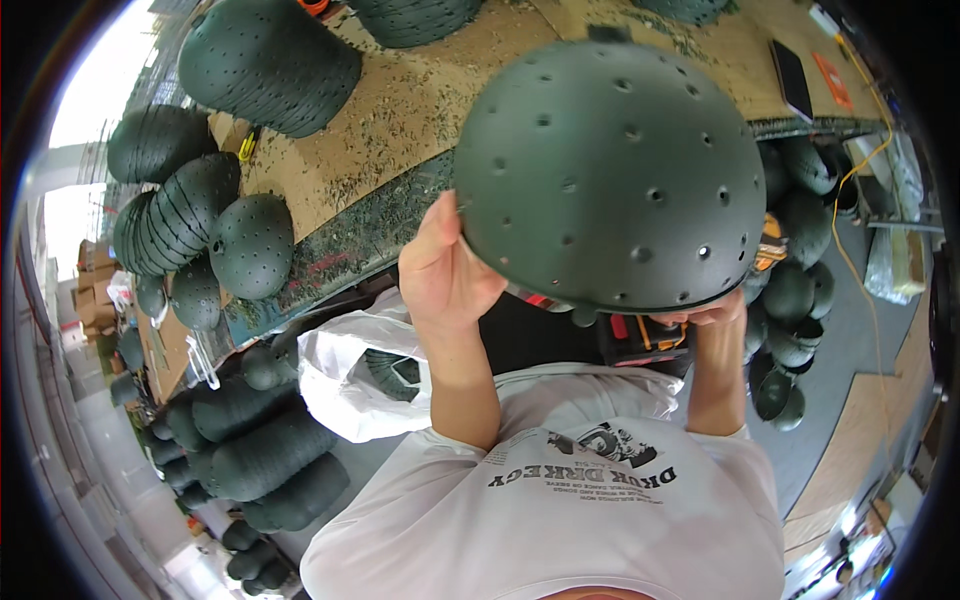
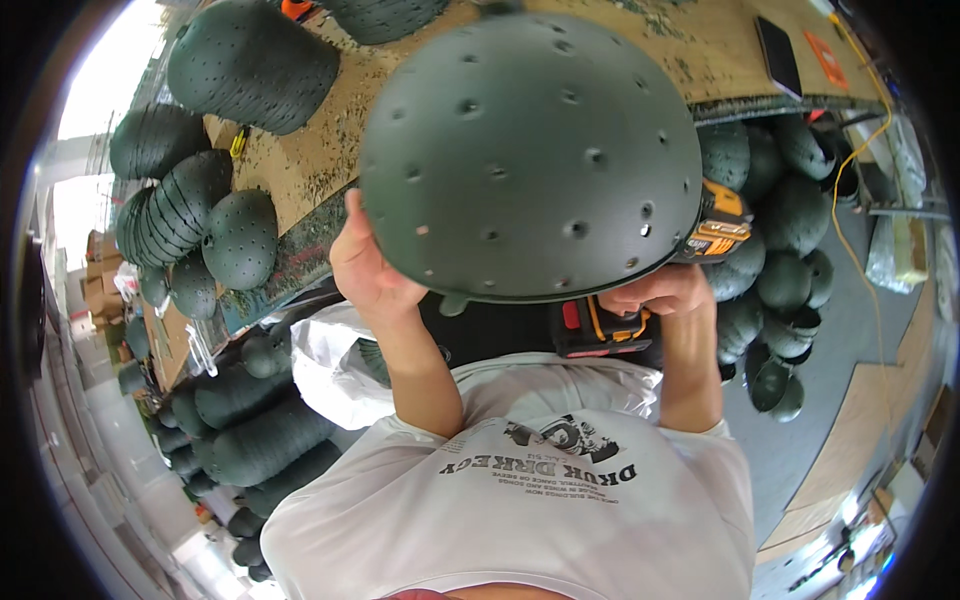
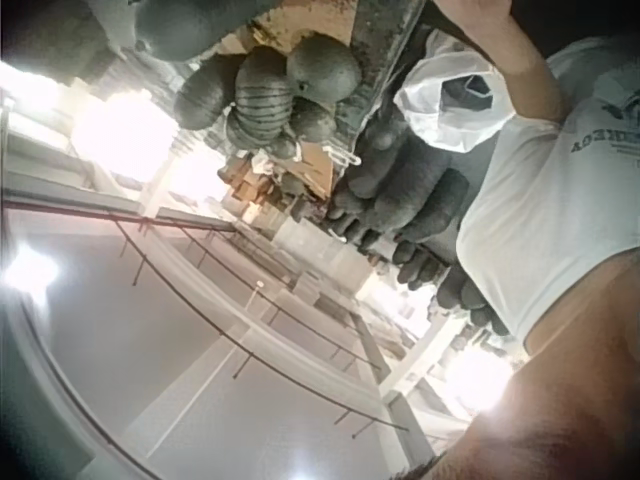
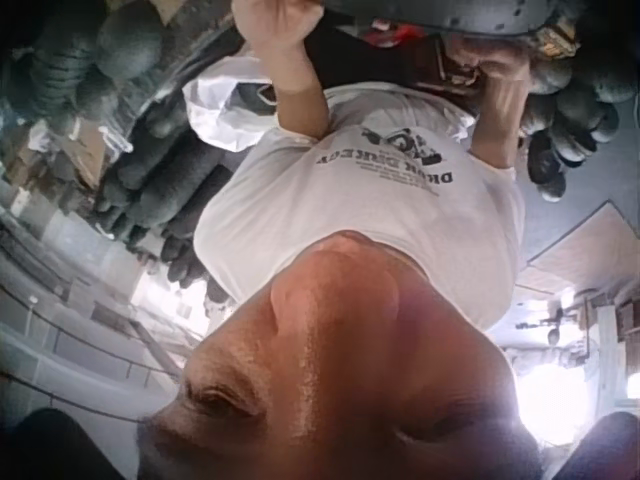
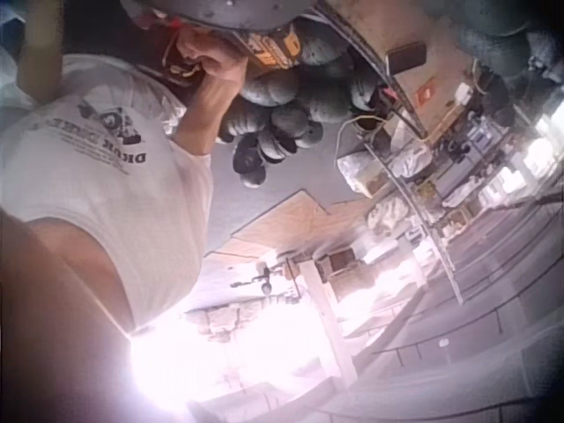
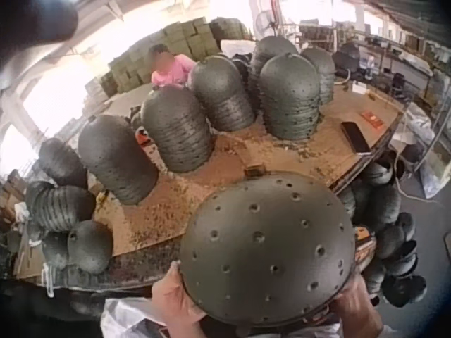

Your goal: Using a power drill to process holes in green plastic helmet-like components in a factory setting.

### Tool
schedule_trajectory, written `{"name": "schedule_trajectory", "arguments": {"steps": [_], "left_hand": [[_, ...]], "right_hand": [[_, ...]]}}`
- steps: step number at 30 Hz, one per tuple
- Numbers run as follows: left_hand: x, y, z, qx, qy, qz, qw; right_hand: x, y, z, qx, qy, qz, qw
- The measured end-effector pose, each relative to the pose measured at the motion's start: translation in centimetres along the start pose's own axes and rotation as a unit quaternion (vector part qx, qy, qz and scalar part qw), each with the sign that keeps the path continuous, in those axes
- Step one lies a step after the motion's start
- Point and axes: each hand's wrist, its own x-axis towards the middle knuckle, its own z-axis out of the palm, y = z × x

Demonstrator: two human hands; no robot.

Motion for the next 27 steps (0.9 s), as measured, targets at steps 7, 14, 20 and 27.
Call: {"name": "schedule_trajectory", "arguments": {"steps": [7,14,20,27], "left_hand": [[0.4,-1.3,1.7,0.045,0.185,-0.008,0.982],[0.7,-1.8,2.3,0.126,0.168,-0.023,0.978],[0.6,-2.3,1.6,0.07,0.182,-0.048,0.98],[0.4,-3.8,1.6,0.227,0.248,-0.064,0.94]], "right_hand": [[2.4,2.2,1.4,0.094,-0.003,-0.007,0.996],[3.1,4.5,0.6,0.154,-0.04,-0.025,0.987],[3.4,5.2,0.4,0.149,-0.036,-0.033,0.988],[3.7,4.7,1.0,0.149,-0.035,-0.029,0.988]]}}
